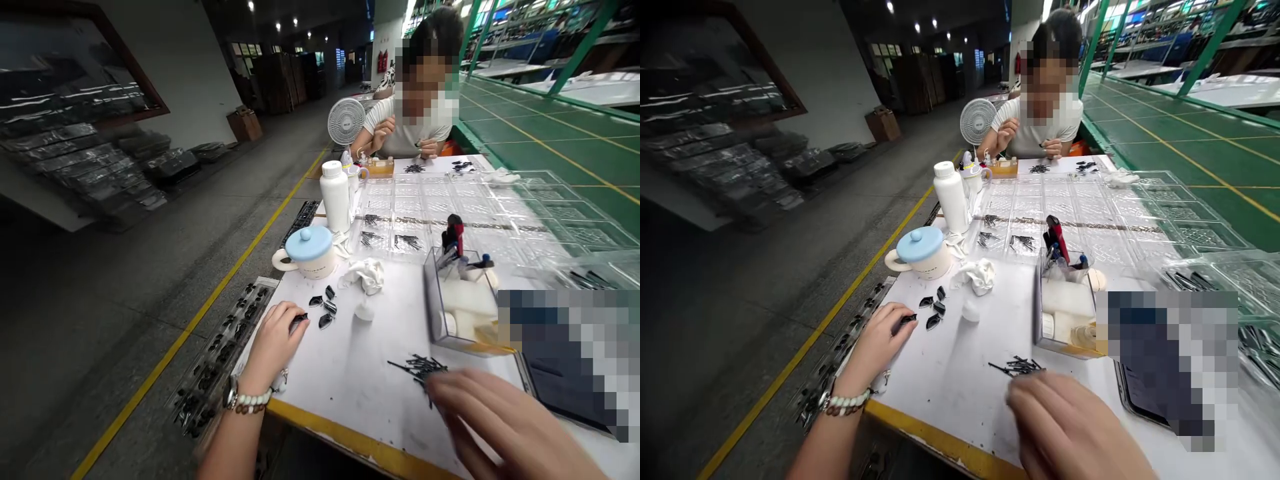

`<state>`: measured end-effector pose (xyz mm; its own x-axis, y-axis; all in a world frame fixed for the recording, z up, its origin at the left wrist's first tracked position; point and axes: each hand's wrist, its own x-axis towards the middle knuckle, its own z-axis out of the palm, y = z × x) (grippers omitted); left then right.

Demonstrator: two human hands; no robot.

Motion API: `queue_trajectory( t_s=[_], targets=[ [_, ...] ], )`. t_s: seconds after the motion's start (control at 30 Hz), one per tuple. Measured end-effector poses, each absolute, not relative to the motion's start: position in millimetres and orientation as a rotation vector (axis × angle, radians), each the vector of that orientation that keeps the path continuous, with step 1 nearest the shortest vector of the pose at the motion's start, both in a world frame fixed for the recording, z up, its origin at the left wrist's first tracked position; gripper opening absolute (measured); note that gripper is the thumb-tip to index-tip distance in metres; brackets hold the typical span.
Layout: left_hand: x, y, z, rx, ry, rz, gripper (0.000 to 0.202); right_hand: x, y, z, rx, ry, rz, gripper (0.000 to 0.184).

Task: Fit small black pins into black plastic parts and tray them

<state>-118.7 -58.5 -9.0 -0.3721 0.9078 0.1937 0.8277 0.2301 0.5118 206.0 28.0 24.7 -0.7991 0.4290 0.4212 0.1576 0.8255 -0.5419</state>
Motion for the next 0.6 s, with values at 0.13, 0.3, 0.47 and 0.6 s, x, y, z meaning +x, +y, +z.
queue_trajectory(
  t_s=[0.13, 0.3, 0.47, 0.6],
  targets=[
    [-117, -61, -6, 1.526, 2.252, 1.031, 0.012, 143, 42, 24, -0.929, -2.585, 0.744, 0.03],
    [-115, -69, 2, 1.176, 2.017, 1.337, 0.024, 98, 55, 4, -1.122, -2.457, 0.809, 0.045],
    [-99, -67, 17, 0.959, 1.689, 1.477, 0.027, 80, 69, -2, -1.075, -2.282, 0.926, 0.018],
    [-82, -55, 28, 0.907, 1.519, 1.446, 0.029, 87, 65, 14, -0.938, -2.063, 1.133, 0.024]
  ],
)
